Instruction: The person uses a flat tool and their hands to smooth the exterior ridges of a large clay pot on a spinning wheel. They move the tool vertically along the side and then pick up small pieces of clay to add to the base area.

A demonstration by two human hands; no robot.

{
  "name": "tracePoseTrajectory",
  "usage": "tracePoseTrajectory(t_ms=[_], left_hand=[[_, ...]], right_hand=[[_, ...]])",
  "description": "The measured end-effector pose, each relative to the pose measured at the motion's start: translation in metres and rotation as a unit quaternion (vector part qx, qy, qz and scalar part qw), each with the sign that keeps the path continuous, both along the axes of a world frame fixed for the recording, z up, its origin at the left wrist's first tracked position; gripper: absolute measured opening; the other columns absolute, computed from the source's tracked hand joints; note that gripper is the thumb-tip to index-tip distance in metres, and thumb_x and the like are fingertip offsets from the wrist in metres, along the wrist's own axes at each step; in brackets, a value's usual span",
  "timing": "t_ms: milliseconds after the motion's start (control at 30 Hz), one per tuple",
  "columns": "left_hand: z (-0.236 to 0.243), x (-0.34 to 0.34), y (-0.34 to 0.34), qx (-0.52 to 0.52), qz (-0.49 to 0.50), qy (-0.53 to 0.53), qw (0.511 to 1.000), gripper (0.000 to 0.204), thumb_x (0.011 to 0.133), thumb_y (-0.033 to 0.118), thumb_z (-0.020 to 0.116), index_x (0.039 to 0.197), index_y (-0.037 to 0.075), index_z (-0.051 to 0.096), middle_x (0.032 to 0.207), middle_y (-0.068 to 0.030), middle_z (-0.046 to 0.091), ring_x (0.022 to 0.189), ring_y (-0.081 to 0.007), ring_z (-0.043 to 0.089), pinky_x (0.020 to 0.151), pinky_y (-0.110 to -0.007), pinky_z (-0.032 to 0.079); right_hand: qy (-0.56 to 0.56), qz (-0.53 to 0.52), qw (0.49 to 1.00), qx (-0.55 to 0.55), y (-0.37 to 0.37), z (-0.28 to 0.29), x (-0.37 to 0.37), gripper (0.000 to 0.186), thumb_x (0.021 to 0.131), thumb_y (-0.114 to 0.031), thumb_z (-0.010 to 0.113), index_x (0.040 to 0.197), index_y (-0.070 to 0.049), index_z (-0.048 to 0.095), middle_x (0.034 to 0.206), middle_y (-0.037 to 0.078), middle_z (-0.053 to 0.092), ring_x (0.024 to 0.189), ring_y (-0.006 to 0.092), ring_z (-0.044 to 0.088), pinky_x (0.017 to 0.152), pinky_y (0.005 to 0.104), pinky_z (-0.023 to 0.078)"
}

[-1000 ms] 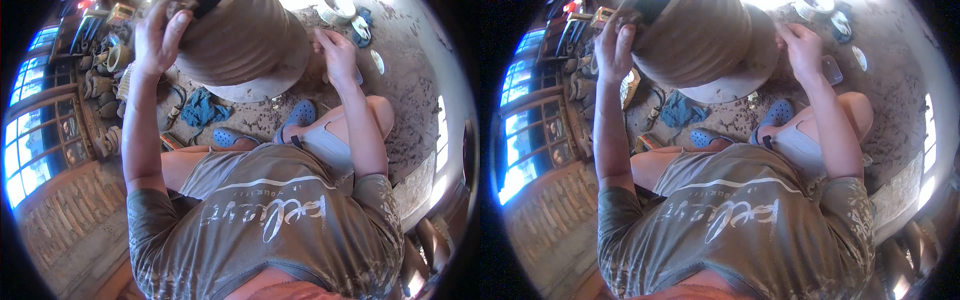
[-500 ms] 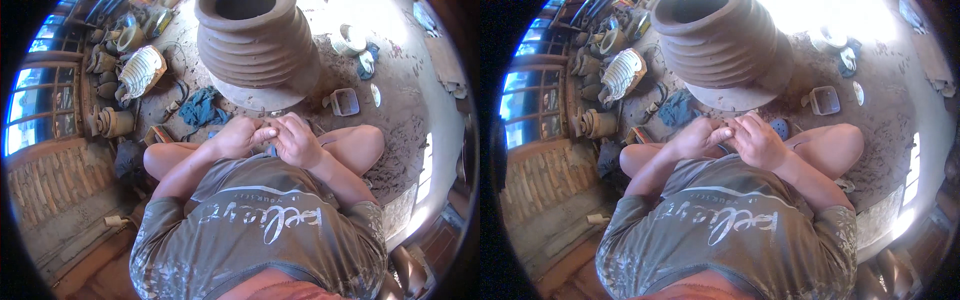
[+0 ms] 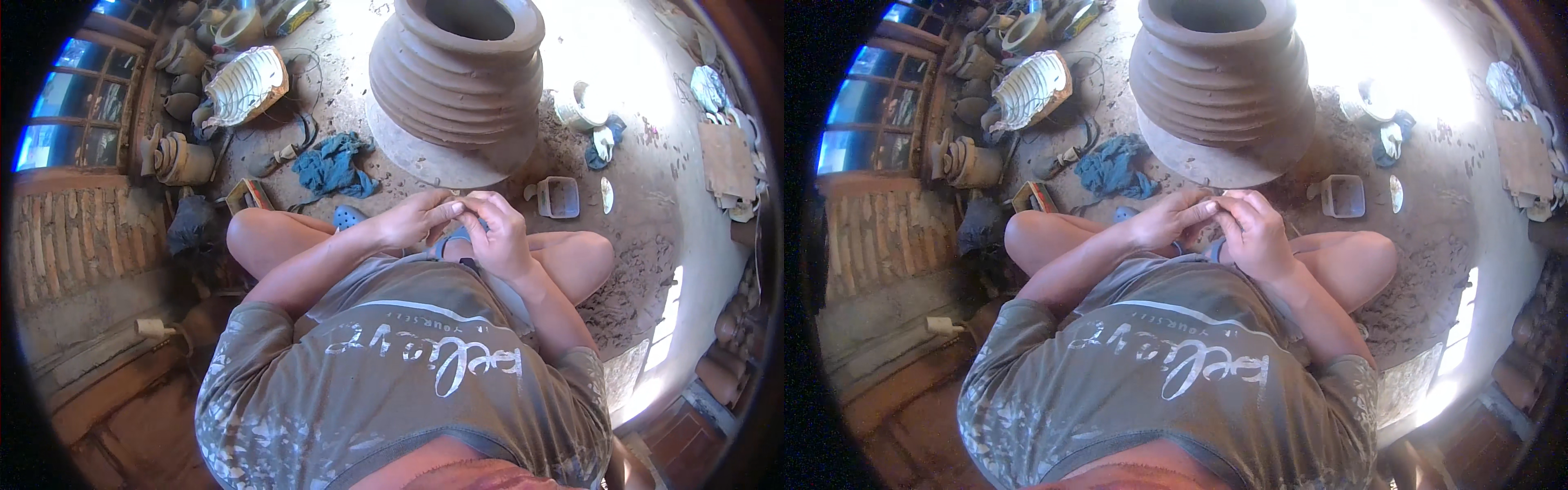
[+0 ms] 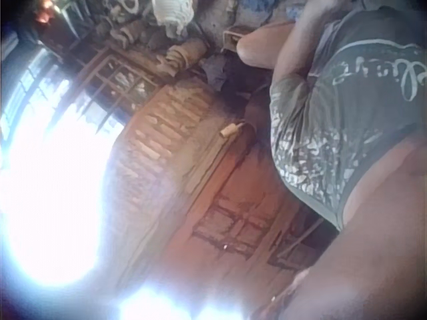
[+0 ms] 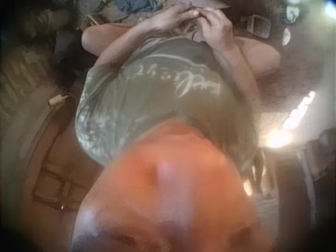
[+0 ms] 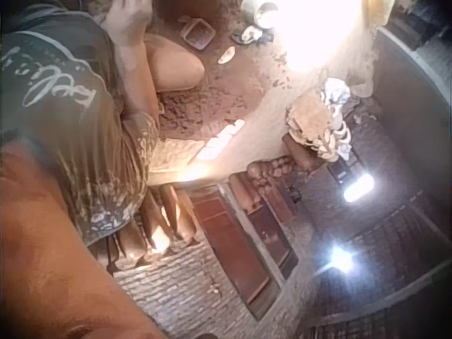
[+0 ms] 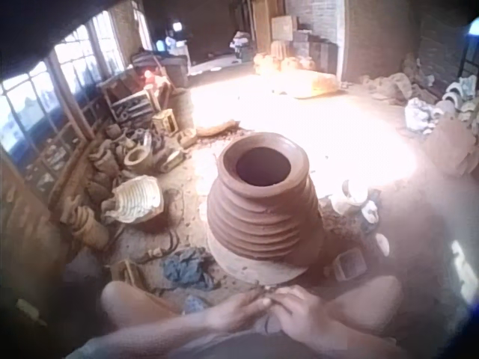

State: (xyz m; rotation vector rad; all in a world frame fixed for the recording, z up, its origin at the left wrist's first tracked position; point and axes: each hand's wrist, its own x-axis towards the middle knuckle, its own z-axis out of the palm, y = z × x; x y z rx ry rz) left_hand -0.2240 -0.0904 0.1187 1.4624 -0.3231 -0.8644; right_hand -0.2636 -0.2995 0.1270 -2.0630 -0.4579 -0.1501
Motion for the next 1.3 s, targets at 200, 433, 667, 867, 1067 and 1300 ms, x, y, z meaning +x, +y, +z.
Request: tracePoseTrajectory(t_ms=[200, 433, 667, 867, 1067, 1300], left_hand=[[0.008, 0.002, 0.005, -0.044, 0.020, 0.155, 0.987, 0.054, 0.112, 0.053, 0.047, 0.117, 0.003, 0.065, 0.072, 0.0051, 0.048, 0.058, -0.0054, 0.044, 0.050, -0.025, 0.036], [0.019, 0.011, -0.002, 0.067, 0.123, -0.089, 0.986, 0.049, 0.112, 0.045, 0.049, 0.112, -0.002, 0.063, 0.073, -0.0069, 0.058, 0.064, -0.0200, 0.061, 0.060, -0.037, 0.051], [0.130, 0.108, 0.003, 0.100, 0.263, -0.709, 0.647, 0.036, 0.106, 0.028, 0.061, 0.126, -0.001, 0.064, 0.101, -0.0189, 0.074, 0.088, -0.0327, 0.074, 0.078, -0.040, 0.058], [0.143, 0.170, -0.041, 0.153, 0.208, -0.636, 0.727, 0.030, 0.106, 0.030, 0.060, 0.110, 0.000, 0.063, 0.090, -0.0245, 0.074, 0.085, -0.0448, 0.072, 0.073, -0.053, 0.055], [0.138, 0.174, -0.040, 0.156, 0.223, -0.629, 0.728, 0.031, 0.106, 0.031, 0.059, 0.101, 0.003, 0.069, 0.086, -0.0246, 0.073, 0.082, -0.0459, 0.071, 0.073, -0.053, 0.054], [0.141, 0.189, -0.026, 0.114, 0.172, -0.662, 0.720, 0.034, 0.109, 0.027, 0.053, 0.105, -0.001, 0.072, 0.089, -0.0164, 0.073, 0.079, -0.0331, 0.071, 0.075, -0.041, 0.054]], right_hand=[[-0.125, 0.011, 0.989, -0.071, -0.002, 0.017, 0.001, 0.018, 0.091, -0.004, 0.075, 0.108, 0.002, 0.074, 0.103, 0.016, 0.071, 0.092, 0.0331, 0.070, 0.080, 0.0411, 0.058], [-0.021, -0.089, 0.994, 0.056, -0.009, -0.004, 0.011, 0.018, 0.094, -0.006, 0.077, 0.109, 0.003, 0.074, 0.095, 0.014, 0.073, 0.081, 0.0239, 0.072, 0.074, 0.0348, 0.058], [0.014, -0.220, 0.960, 0.174, -0.009, -0.016, 0.045, 0.019, 0.093, -0.006, 0.080, 0.110, 0.003, 0.079, 0.098, 0.012, 0.077, 0.081, 0.0137, 0.072, 0.076, 0.0270, 0.057], [-0.090, -0.224, 0.961, 0.136, 0.002, -0.021, 0.070, 0.014, 0.088, -0.006, 0.084, 0.099, 0.002, 0.079, 0.092, 0.014, 0.077, 0.076, 0.0183, 0.074, 0.068, 0.0310, 0.058], [-0.162, -0.223, 0.960, 0.040, 0.002, -0.014, 0.082, 0.016, 0.082, -0.007, 0.088, 0.084, -0.001, 0.073, 0.080, 0.013, 0.073, 0.068, 0.0246, 0.072, 0.063, 0.0343, 0.057], [-0.188, -0.195, 0.963, 0.017, -0.009, -0.013, 0.095, 0.029, 0.077, -0.016, 0.094, 0.075, -0.004, 0.068, 0.071, 0.008, 0.069, 0.061, 0.0235, 0.067, 0.056, 0.0345, 0.053]])
